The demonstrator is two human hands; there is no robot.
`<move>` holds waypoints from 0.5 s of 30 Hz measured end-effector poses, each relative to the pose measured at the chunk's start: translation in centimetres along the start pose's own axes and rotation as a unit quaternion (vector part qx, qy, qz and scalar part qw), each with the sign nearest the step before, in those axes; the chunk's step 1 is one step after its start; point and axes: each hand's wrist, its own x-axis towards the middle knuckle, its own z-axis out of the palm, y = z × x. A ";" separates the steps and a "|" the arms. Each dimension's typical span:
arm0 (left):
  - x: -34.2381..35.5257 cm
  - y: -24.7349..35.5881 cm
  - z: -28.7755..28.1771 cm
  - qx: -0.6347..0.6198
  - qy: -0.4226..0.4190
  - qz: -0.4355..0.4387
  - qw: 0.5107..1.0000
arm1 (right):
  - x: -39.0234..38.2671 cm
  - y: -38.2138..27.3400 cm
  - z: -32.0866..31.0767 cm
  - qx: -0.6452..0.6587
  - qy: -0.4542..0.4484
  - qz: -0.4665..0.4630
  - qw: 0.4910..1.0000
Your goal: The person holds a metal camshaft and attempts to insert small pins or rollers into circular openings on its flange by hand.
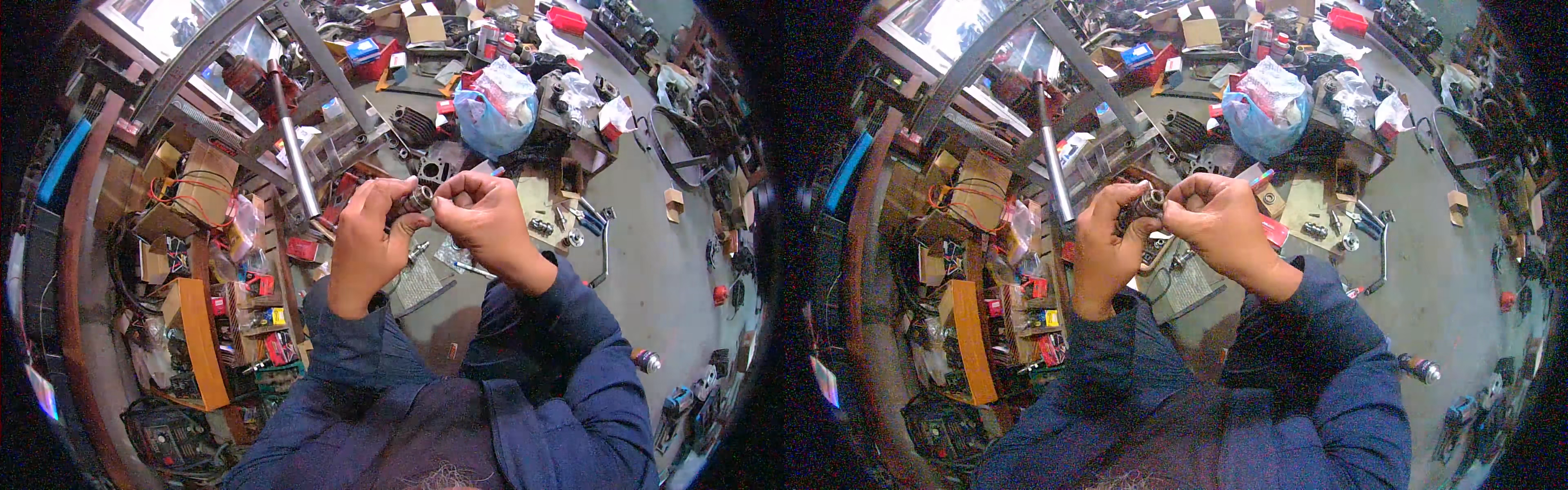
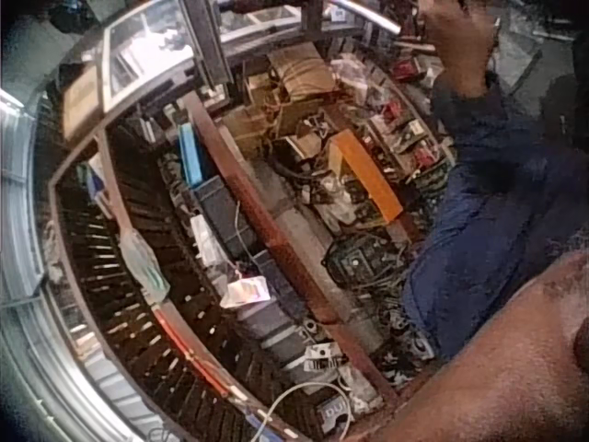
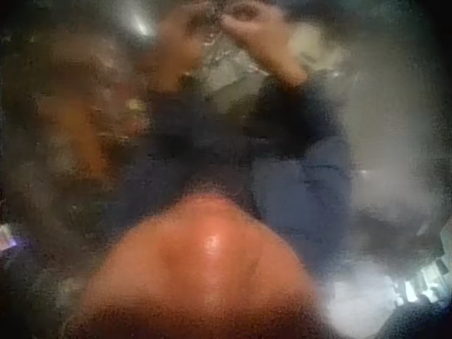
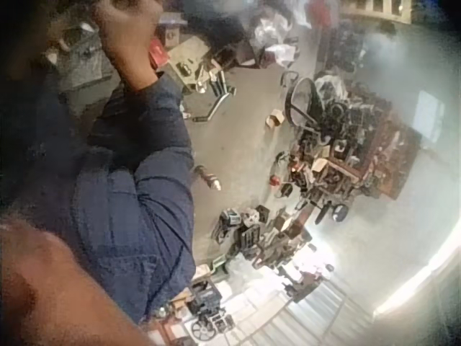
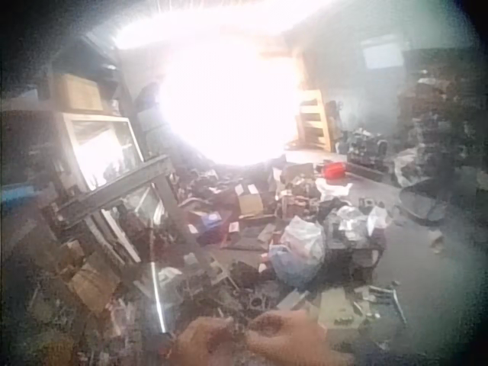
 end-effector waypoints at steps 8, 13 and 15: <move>0.1 0.0 -0.6 -0.029 0.005 -0.028 0.999 | 0.0 0.3 -0.1 -0.093 -0.021 -0.076 0.993; 0.1 0.3 -0.9 0.006 0.004 -0.029 1.000 | 0.1 0.5 -0.3 -0.136 -0.031 -0.102 0.985; 0.0 0.0 -0.9 0.000 0.010 -0.028 1.000 | 0.2 0.6 -0.2 -0.137 -0.033 -0.096 0.985</move>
